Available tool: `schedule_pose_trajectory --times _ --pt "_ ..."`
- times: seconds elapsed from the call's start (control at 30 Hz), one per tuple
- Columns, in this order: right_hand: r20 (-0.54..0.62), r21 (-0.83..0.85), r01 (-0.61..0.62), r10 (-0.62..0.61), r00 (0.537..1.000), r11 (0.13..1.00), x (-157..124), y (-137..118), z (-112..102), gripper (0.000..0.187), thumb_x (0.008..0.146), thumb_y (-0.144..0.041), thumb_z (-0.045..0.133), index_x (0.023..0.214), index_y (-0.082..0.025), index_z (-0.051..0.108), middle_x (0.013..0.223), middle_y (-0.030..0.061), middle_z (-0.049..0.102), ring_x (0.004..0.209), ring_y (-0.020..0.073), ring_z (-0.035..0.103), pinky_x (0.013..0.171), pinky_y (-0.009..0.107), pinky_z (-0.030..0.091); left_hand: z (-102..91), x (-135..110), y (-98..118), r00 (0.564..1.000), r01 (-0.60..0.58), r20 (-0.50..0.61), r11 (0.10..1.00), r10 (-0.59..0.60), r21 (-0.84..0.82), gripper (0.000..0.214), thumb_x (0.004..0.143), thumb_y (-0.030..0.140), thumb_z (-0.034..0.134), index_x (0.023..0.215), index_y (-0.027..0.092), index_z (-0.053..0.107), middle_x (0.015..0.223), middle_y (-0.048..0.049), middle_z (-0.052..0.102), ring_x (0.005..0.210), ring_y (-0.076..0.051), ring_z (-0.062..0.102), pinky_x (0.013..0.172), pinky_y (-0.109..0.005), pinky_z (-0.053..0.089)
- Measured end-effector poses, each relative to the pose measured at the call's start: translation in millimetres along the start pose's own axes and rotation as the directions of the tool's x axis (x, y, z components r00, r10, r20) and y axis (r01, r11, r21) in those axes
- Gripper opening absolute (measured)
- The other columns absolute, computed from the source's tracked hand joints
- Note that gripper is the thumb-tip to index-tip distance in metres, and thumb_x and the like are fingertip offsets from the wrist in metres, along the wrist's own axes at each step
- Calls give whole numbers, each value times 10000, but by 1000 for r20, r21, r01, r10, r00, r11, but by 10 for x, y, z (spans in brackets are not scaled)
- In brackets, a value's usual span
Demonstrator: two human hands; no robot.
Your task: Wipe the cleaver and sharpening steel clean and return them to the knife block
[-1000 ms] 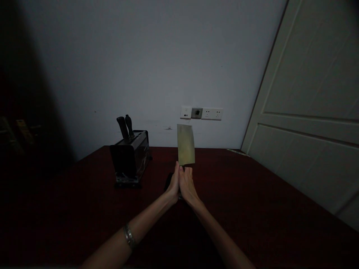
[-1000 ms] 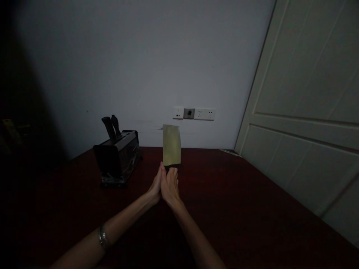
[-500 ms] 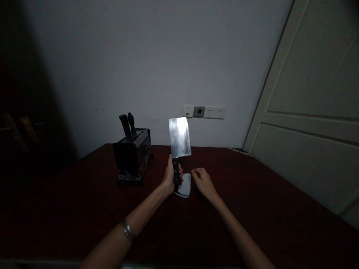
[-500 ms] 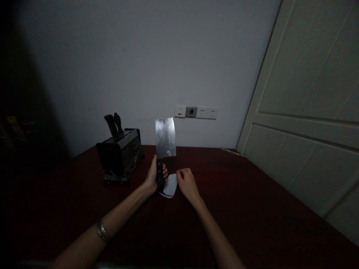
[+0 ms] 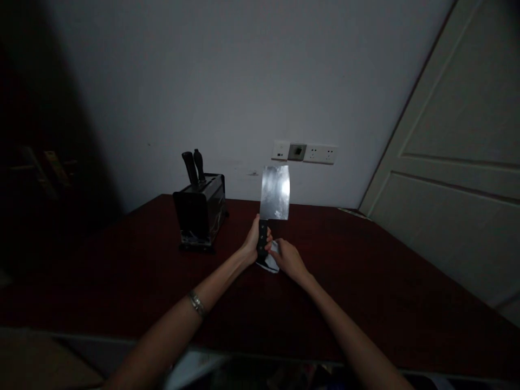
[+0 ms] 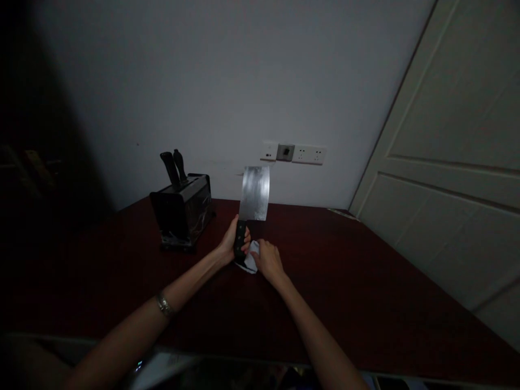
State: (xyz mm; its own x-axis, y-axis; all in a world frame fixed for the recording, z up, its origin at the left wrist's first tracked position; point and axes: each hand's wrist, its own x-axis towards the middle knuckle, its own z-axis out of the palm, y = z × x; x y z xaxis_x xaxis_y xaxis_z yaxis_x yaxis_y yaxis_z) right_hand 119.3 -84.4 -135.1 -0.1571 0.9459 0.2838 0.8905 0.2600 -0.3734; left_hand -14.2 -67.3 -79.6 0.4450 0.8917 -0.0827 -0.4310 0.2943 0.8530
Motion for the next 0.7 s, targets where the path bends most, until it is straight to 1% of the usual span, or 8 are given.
schedule_pose_trajectory --times 0.07,0.13,0.2,0.3,0.37,0.43,0.53,0.7 --pt "-35 92 7 -3 999 996 -5 19 -4 370 775 -191 511 1144 -166 488 1101 121 592 1015 215 552 861 321 389 -38 12 19 1000 10 2 1000 -10 7 600 809 682 208 529 186 394 398 41 374 268 -73 336 325 -209 311" --pt "-124 311 -6 47 991 950 14 61 -21 419 703 -123 536 1116 -190 508 1087 89 605 1007 207 559 866 314 399 -81 27 35 1000 10 -3 1000 -10 19 595 815 675 203 532 188 395 400 41 378 270 -78 343 327 -212 319" --pt "-202 518 -28 153 967 855 60 135 -44 450 639 -91 546 1076 -196 535 1042 68 626 976 205 574 870 317 412 -124 43 43 1000 9 -18 999 -8 35 594 821 668 198 533 188 397 398 40 379 271 -78 342 326 -209 318" --pt "-216 640 -105 310 926 761 149 291 -91 523 599 -101 550 1115 -168 506 1023 82 635 908 207 604 810 322 467 -175 67 42 999 13 -44 998 -10 62 598 824 666 190 524 189 390 394 39 377 269 -75 335 330 -208 320" --pt "-167 703 -174 397 902 690 191 392 -142 516 571 -102 561 1084 -136 522 960 98 659 821 217 633 722 324 508 -195 78 40 999 8 -45 998 -5 68 599 827 665 188 520 189 385 394 39 378 270 -77 339 335 -212 327" --pt "-78 752 -235 438 895 616 199 464 -219 399 548 -98 582 947 -119 582 818 91 684 720 223 651 654 325 529 -205 86 40 999 3 -43 998 0 61 600 832 659 181 520 190 385 393 39 377 272 -80 344 337 -214 329" --pt "44 799 -283 418 907 531 155 503 -375 227 570 -122 608 797 -128 614 728 86 693 676 214 660 644 315 540 -210 88 47 999 8 -42 999 -7 40 603 842 646 157 521 190 385 392 38 373 273 -84 344 339 -218 330" --pt "149 805 -312 338 929 504 79 511 -534 195 655 -199 594 830 -129 645 804 107 704 691 203 663 614 298 540 -214 75 55 999 12 -30 1000 -11 12 598 844 644 155 530 190 387 401 39 372 285 -82 338 352 -217 331"
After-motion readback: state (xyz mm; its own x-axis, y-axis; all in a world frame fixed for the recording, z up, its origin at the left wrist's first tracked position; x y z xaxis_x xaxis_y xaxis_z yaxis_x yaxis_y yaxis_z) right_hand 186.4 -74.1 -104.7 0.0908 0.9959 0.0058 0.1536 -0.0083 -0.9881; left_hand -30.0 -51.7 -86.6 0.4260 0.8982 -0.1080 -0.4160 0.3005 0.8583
